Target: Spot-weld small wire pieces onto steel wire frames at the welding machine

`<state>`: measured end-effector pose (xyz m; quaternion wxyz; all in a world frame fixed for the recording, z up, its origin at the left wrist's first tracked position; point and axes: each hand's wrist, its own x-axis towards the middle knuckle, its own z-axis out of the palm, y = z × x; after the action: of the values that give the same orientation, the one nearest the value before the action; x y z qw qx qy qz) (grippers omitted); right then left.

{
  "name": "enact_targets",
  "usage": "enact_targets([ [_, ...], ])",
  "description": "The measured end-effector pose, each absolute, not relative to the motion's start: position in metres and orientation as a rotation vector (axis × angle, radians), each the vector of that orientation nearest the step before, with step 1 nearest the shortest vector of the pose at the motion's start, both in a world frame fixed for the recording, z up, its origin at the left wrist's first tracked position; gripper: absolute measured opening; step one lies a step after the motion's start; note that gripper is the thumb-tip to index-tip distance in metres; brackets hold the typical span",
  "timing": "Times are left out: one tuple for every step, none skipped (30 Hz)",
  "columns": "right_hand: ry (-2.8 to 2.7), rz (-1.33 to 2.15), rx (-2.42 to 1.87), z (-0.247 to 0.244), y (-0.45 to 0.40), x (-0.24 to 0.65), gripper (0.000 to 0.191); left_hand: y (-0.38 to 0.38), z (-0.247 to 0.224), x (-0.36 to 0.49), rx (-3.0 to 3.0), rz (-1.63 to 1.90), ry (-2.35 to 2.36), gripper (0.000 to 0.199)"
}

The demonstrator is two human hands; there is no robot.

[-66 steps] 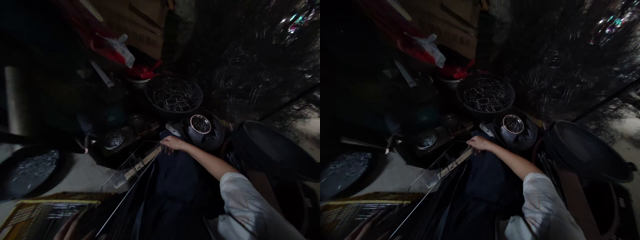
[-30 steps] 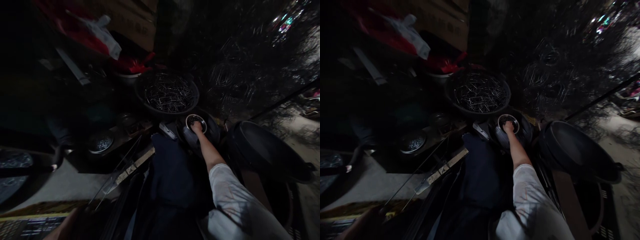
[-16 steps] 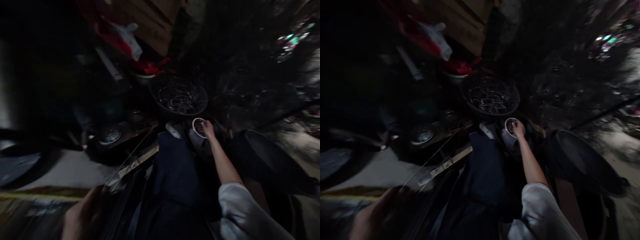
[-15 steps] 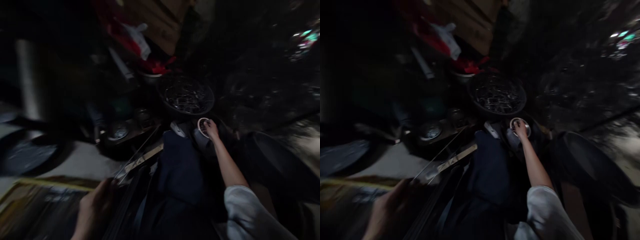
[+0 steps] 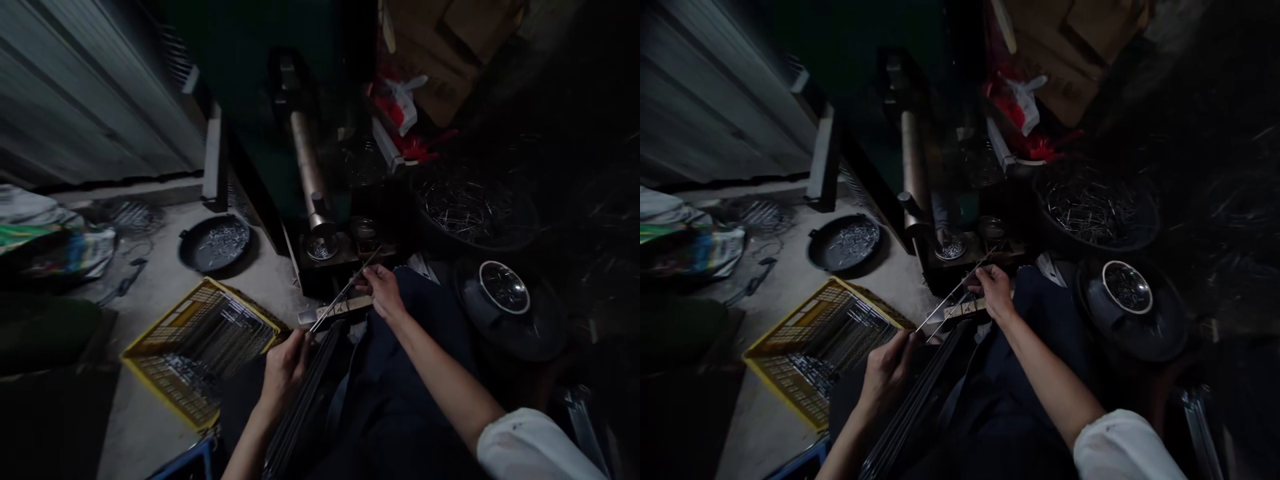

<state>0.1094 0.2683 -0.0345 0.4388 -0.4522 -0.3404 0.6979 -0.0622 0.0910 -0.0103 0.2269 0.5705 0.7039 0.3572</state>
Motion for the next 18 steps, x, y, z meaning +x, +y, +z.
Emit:
enact_targets([
  [-0.830,1.743,-1.119,-0.031,0.267,0.103,0.040,0.088,-0.010,-0.066,1.579,1.009,1.942,0.021],
  [-0.813,1.746,-1.116,-0.028,0.265,0.098,0.039,0.084,-0.010,-0.069,1.588,1.040,1.942,0.020],
  [-0.795,1.742,-1.114,-0.025,0.263,0.092,0.040,0.081,-0.011,-0.072,1.599,1.074,1.943,0.019],
  [-0.780,1.733,-1.112,-0.022,0.261,0.087,0.040,0.078,-0.011,-0.075,1.611,1.109,1.948,0.018],
  [-0.772,1.722,-1.110,-0.020,0.259,0.082,0.041,0.074,-0.011,-0.077,1.624,1.143,1.955,0.018],
  [-0.770,1.714,-1.106,-0.018,0.257,0.077,0.041,0.071,-0.012,-0.079,1.635,1.174,1.964,0.017],
  [-0.774,1.710,-1.101,-0.016,0.255,0.073,0.041,0.069,-0.012,-0.082,1.647,1.198,1.972,0.017],
  [-0.781,1.710,-1.096,-0.014,0.253,0.069,0.042,0.066,-0.012,-0.084,1.660,1.219,1.980,0.016],
  [-0.792,1.710,-1.089,-0.011,0.252,0.066,0.042,0.064,-0.011,-0.085,1.673,1.235,1.986,0.015],
  [-0.806,1.711,-1.082,-0.009,0.251,0.063,0.041,0.062,-0.011,-0.087,1.685,1.245,1.988,0.015],
  [-0.819,1.712,-1.075,-0.007,0.250,0.060,0.041,0.061,-0.010,-0.089,1.693,1.252,1.990,0.015],
  [-0.830,1.709,-1.071,-0.005,0.250,0.057,0.041,0.060,-0.008,-0.091,1.699,1.255,1.990,0.015],
  [-0.840,1.706,-1.068,-0.002,0.250,0.055,0.042,0.059,-0.007,-0.092,1.703,1.261,1.989,0.015],
  [-0.849,1.704,-1.067,0.000,0.250,0.054,0.042,0.059,-0.005,-0.093,1.705,1.266,1.987,0.014],
  [-0.859,1.701,-1.067,0.002,0.251,0.052,0.042,0.059,-0.003,-0.094,1.711,1.273,1.983,0.014],
  [-0.868,1.699,-1.066,0.004,0.251,0.051,0.042,0.058,-0.001,-0.095,1.720,1.282,1.981,0.013],
  [-0.875,1.696,-1.064,0.005,0.252,0.050,0.042,0.058,0.000,-0.096,1.732,1.293,1.981,0.013],
  [-0.881,1.694,-1.063,0.007,0.253,0.049,0.042,0.058,0.002,-0.097,1.746,1.301,1.984,0.012],
])
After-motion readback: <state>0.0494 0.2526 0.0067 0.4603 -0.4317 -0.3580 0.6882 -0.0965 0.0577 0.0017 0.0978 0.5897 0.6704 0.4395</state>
